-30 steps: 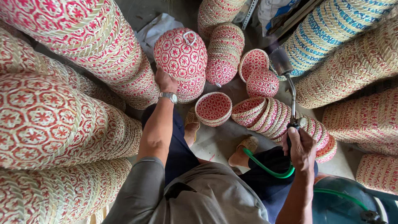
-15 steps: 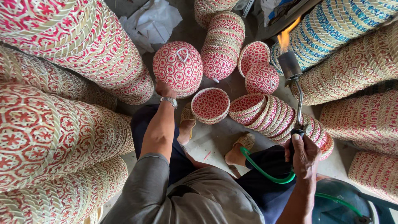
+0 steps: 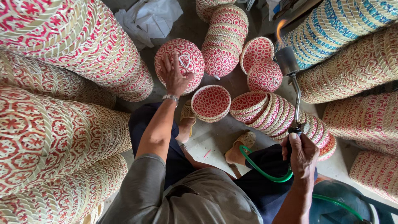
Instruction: The person uses a handheld blowtorch to apply heat to the surface of woven baskets. They rotate each basket to treat different areas and then place it down before picking up another one.
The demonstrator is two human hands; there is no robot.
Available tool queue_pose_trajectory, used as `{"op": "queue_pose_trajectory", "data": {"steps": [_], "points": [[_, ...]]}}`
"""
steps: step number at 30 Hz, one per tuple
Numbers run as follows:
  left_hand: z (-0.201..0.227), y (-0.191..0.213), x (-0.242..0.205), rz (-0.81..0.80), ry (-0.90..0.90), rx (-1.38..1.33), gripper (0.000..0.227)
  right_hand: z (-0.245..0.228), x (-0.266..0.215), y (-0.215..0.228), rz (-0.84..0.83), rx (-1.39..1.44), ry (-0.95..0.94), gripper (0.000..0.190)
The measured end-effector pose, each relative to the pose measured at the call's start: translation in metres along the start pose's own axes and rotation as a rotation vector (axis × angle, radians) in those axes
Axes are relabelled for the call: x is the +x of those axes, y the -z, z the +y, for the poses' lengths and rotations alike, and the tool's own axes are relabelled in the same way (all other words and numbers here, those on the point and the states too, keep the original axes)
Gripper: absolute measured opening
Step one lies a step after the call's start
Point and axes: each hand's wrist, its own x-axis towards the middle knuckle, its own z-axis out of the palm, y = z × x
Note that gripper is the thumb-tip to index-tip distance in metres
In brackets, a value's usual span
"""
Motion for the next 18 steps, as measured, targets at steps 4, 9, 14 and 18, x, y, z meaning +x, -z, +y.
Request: {"op": "queue_pose_trajectory", "data": {"steps": [4, 9, 14, 18], "points": [[0.012, 0.024, 0.019, -0.05, 0.024, 0.071, 0.12, 0.001, 0.003, -0.002, 0.015, 0.043, -0.022, 0.032], [0.026, 0.011, -0.005, 0.09, -0.053, 0.197, 0.111, 0.013, 0.016, 0.001, -0.049, 0.014, -0.037, 0.038], [0.039, -0.078, -0.12, -0.613, -0.549, -0.022, 0.064, 0.036, 0.041, 0.001, -0.063, 0.059, -0.131, 0.031], [0.019, -0.15, -0.18, -0.559, -0.544, 0.078, 0.1, 0.058, 0.05, -0.001, -0.075, 0.189, -0.155, 0.026]]}}
